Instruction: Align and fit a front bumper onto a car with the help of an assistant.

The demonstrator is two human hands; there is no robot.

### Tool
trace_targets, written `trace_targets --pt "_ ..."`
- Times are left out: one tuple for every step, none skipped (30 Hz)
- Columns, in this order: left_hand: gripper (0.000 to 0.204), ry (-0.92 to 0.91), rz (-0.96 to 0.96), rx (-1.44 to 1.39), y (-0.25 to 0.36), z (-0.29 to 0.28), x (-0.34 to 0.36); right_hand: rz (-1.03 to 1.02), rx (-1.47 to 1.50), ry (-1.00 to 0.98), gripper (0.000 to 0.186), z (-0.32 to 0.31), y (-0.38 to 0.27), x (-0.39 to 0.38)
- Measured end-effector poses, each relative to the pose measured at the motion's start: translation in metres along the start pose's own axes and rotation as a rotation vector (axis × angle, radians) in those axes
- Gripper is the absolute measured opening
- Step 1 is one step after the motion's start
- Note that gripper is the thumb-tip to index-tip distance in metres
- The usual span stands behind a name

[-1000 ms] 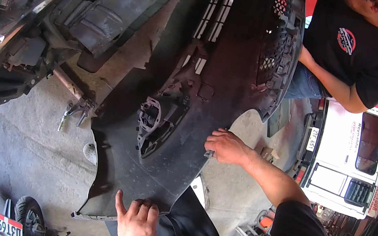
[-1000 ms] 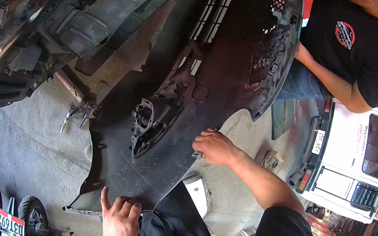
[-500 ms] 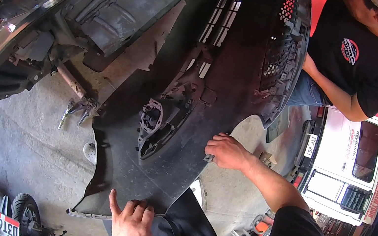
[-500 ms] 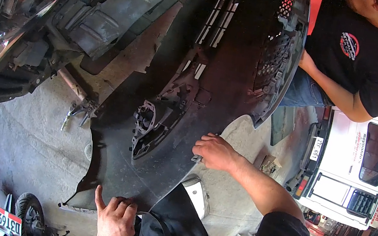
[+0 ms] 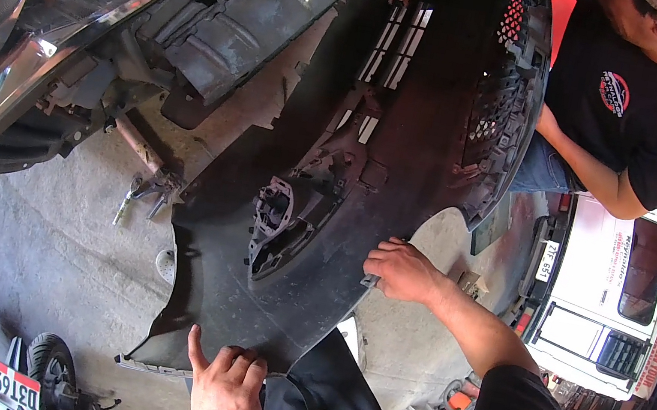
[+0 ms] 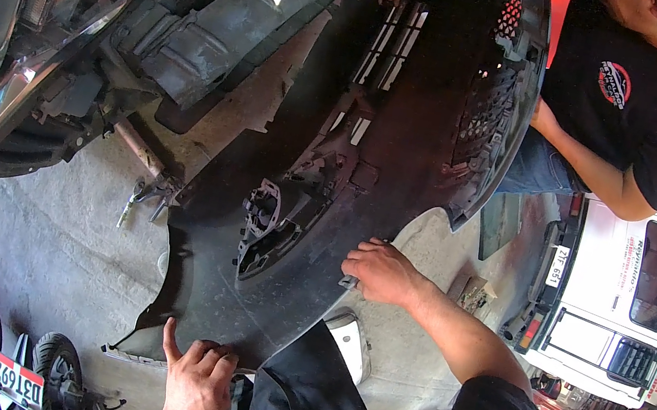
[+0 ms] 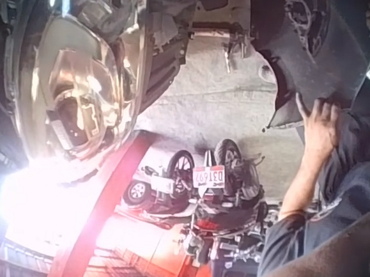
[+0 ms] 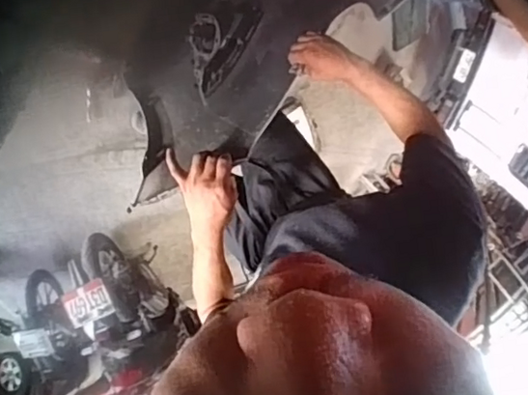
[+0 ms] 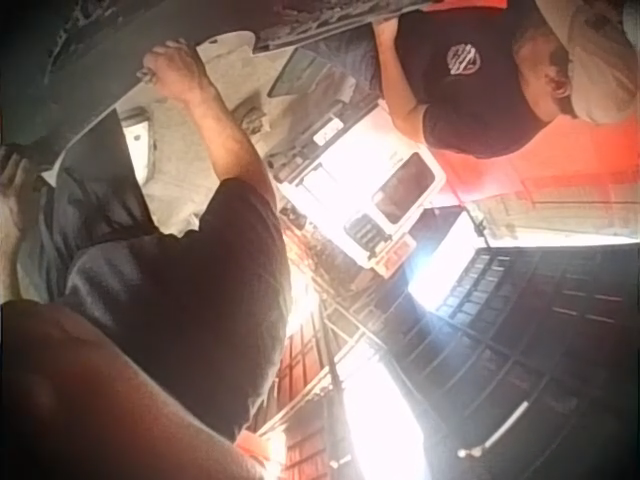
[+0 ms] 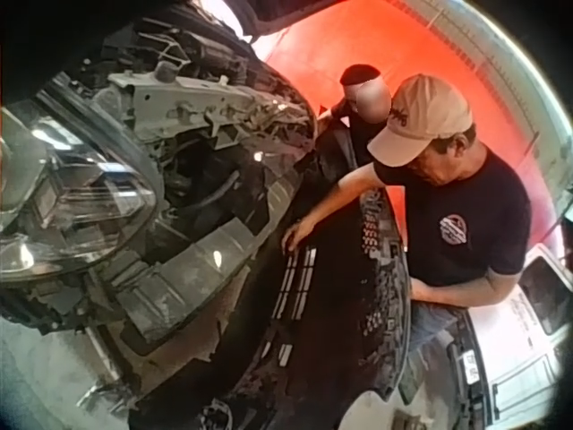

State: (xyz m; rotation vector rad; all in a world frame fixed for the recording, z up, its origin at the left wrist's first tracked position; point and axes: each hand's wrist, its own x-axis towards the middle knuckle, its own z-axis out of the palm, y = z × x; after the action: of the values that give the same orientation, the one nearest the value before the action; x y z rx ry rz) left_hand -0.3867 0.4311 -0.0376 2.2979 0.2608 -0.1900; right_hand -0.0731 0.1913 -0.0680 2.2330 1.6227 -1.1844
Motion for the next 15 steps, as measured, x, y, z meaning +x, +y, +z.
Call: trace_targets --pt "0.022 0.0 0.003 -0.005 -0.0002 -0.001 -0.0001 0.006 -0.004 0.009 0.022 0.0014 -0.0002 -0.0011" --pt "0.022 0.001 0.0 -0.002 -0.0003 -0.0024 0.0002 0.011 -0.008 0.019 0.022 0.0015 -0.0004 -0.0012" --pt "0.022 -0.003 0.006 -0.01 0.0001 -0.0032 0.0004 0.007 -0.008 0.021 0.022 0.0013 -0.0008 -0.0015" --pt "0.022 -0.007 0.013 -0.017 0.0002 -0.004 0.0003 0.009 -0.012 0.021 0.022 0.001 -0.0015 -0.0022" --pt "0.022 -0.008 0.01 -0.016 -0.0012 -0.004 0.0011 0.012 -0.016 0.019 0.021 0.0007 -0.0009 -0.0022" --pt "0.022 -0.02 0.015 -0.006 -0.0028 -0.0034 0.001 0.009 -0.015 0.018 0.021 0.0012 -0.0002 -0.002" --pt "0.022 -0.033 0.02 0.003 -0.004 -0.0032 0.0014 0.006 -0.019 0.031 0.021 0.0022 0.0006 -0.0016" --pt "0.022 -0.032 0.019 0.006 -0.0041 -0.0037 0.0011 0.004 -0.025 0.047 0.021 0.0032 0.0005 -0.002" --pt "0.022 -0.032 0.017 0.003 -0.0042 -0.0041 0.0011 0.001 -0.024 0.049 0.021 0.0029 0.0002 -0.0024" --pt "0.022 -0.032 0.015 0.0 -0.0042 -0.0045 0.0016 0.009 -0.019 0.044 0.021 0.0014 -0.0003 -0.0031" --pt "0.022 -0.032 0.012 0.004 -0.0034 -0.0058 0.0023 0.015 -0.013 0.039 0.021 0.0009 -0.0009 -0.0029" --pt "0.022 -0.028 0.003 -0.01 -0.0016 -0.0078 0.0032 0.011 -0.011 0.041 0.021 0.0005 -0.0016 -0.0028" --pt "0.021 -0.025 -0.006 -0.023 -0.0008 -0.009 0.0041 0.011 -0.002 0.056 0.021 0.0002 -0.0025 -0.0028" --pt "0.021 -0.024 -0.006 -0.022 -0.0009 -0.0084 0.0045 0.013 0.004 0.07 0.021 0.0001 -0.0029 -0.004" --pt "0.022 -0.016 -0.005 -0.022 -0.0012 -0.0073 0.0043 0.013 0.003 0.071 0.021 0.0009 -0.0028 -0.0047"
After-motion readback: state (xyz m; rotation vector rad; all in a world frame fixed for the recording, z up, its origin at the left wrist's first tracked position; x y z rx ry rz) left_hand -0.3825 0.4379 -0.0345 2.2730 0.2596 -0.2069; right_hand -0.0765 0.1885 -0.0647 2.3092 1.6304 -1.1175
